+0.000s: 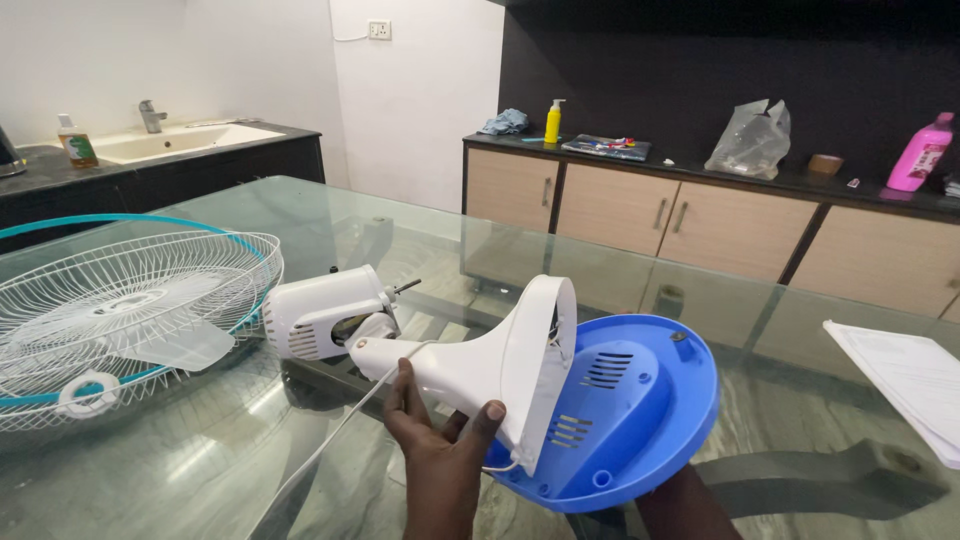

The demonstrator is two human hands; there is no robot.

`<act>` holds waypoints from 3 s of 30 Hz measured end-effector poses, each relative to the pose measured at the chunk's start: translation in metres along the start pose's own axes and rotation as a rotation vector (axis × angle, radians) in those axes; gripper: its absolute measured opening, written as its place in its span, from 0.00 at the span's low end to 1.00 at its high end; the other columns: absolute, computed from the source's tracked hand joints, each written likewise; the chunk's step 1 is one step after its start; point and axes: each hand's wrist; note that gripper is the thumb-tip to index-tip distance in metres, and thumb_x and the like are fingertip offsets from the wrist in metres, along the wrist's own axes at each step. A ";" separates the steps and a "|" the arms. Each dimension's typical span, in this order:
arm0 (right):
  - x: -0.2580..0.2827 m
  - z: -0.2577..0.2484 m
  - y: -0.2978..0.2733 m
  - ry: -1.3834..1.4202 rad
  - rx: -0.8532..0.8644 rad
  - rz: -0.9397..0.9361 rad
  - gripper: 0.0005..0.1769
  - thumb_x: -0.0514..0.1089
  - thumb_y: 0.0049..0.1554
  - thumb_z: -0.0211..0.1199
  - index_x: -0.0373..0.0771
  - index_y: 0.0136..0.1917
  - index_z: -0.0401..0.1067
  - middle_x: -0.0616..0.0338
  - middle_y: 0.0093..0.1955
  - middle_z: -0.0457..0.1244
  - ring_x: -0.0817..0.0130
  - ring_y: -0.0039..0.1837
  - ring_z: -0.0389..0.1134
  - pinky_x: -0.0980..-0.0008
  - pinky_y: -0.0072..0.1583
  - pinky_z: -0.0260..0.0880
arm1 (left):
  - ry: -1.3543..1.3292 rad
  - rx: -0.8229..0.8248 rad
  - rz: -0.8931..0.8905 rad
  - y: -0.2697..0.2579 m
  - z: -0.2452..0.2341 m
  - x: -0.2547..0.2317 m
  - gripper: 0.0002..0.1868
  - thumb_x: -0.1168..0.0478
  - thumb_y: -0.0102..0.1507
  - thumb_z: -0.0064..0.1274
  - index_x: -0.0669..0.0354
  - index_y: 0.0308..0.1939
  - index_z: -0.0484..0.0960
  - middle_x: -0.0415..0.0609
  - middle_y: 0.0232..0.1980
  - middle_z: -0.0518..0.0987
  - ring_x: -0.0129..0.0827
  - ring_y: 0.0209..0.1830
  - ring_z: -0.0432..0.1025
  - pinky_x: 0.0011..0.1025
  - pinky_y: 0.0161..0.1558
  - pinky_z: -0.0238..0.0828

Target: The person uses a screwdriver to tighten screws on the internal housing of a disassembled fan. They then pick up a blue plastic fan cover, align it with the housing, and secure it by tightening screws.

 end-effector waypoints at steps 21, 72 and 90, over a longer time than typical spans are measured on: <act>-0.014 0.002 -0.011 -0.006 -0.058 0.054 0.22 0.50 0.60 0.53 0.40 0.64 0.68 0.55 0.53 0.67 0.62 0.52 0.69 0.62 0.52 0.73 | -0.550 -0.316 -0.550 0.103 -0.026 0.035 0.40 0.50 0.54 0.68 0.65 0.64 0.67 0.58 0.55 0.78 0.45 0.52 0.76 0.43 0.56 0.77; 0.130 0.003 -0.082 -0.651 -0.510 -0.079 0.32 0.42 0.50 0.70 0.36 0.66 0.65 0.49 0.58 0.68 0.60 0.59 0.69 0.57 0.58 0.71 | -0.667 -0.091 -0.241 0.132 -0.039 0.047 0.30 0.57 0.60 0.63 0.63 0.61 0.69 0.54 0.46 0.79 0.42 0.47 0.77 0.43 0.52 0.80; -0.005 0.095 -0.113 -1.207 -0.039 -0.316 0.16 0.36 0.52 0.63 0.39 0.54 0.65 0.51 0.47 0.66 0.64 0.50 0.73 0.62 0.52 0.72 | -0.740 -0.156 -0.207 0.123 -0.015 0.040 0.34 0.62 0.59 0.62 0.54 0.68 0.66 0.47 0.49 0.76 0.38 0.49 0.76 0.39 0.53 0.81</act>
Point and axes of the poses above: each hand's wrist, its own y-axis towards the middle knuckle, its own z-axis out of the palm, x = y × z
